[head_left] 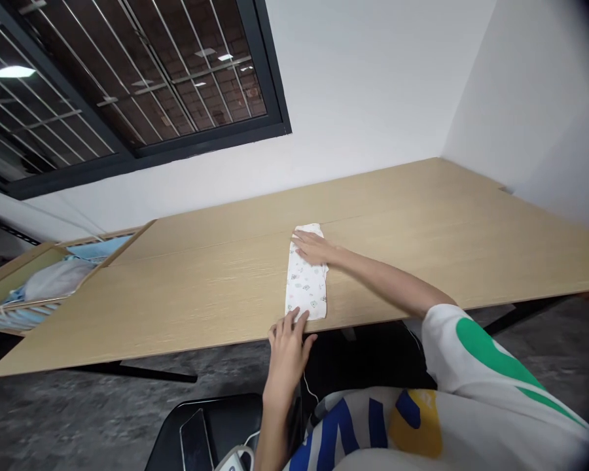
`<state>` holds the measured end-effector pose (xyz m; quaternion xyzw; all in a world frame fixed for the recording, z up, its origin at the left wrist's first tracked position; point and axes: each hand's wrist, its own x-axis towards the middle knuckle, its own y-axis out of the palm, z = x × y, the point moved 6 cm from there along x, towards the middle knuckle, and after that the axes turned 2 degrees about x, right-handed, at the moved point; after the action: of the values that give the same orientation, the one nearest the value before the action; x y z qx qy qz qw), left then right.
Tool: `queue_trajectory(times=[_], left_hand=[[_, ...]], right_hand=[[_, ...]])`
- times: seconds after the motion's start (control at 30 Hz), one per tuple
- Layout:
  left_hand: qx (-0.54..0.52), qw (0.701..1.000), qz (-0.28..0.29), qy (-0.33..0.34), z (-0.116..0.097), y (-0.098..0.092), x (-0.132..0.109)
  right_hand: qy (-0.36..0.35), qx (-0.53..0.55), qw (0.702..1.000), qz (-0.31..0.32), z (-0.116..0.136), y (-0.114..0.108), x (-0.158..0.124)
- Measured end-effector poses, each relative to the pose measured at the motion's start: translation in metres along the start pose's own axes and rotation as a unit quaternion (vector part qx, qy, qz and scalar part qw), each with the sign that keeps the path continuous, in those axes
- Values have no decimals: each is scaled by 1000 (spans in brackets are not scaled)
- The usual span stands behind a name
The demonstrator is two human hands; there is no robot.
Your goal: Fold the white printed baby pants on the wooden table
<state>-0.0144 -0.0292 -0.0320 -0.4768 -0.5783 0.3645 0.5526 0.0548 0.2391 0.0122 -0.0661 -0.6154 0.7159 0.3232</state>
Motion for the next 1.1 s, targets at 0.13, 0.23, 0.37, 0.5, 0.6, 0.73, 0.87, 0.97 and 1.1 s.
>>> queue_trajectory(times=[0.13, 0.23, 0.37, 0.5, 0.6, 0.73, 0.87, 0.97, 1.1], left_hand=[[-44, 999, -12, 4, 11, -3, 3], [-67, 998, -8, 15, 9, -6, 5], [-110, 993, 19, 32, 2, -16, 2], [-175, 981, 58, 63, -10, -40, -11], [-214, 973, -21, 83, -17, -68, -20], [-247, 918, -310, -13, -2, -95, -29], [-225, 904, -357, -70, -2, -78, -21], [-179, 955, -230, -49, -21, -47, 0], [-116, 983, -142, -30, -45, -9, 21]], right_hand=[[-78, 93, 992, 31, 62, -12, -80], [-123, 68, 989, 38, 99, -9, -139], [-162, -74, 983, 31, 131, -2, -183], [-180, -86, 979, 30, 154, -18, -200], [-190, -29, 981, 26, 166, -47, -205], [-157, 9, 987, -19, 157, -91, -187], [-80, 60, 993, -62, 113, -113, -135], [-25, 84, 994, -59, 68, -102, -88], [41, 78, 996, -12, 13, -63, -39]])
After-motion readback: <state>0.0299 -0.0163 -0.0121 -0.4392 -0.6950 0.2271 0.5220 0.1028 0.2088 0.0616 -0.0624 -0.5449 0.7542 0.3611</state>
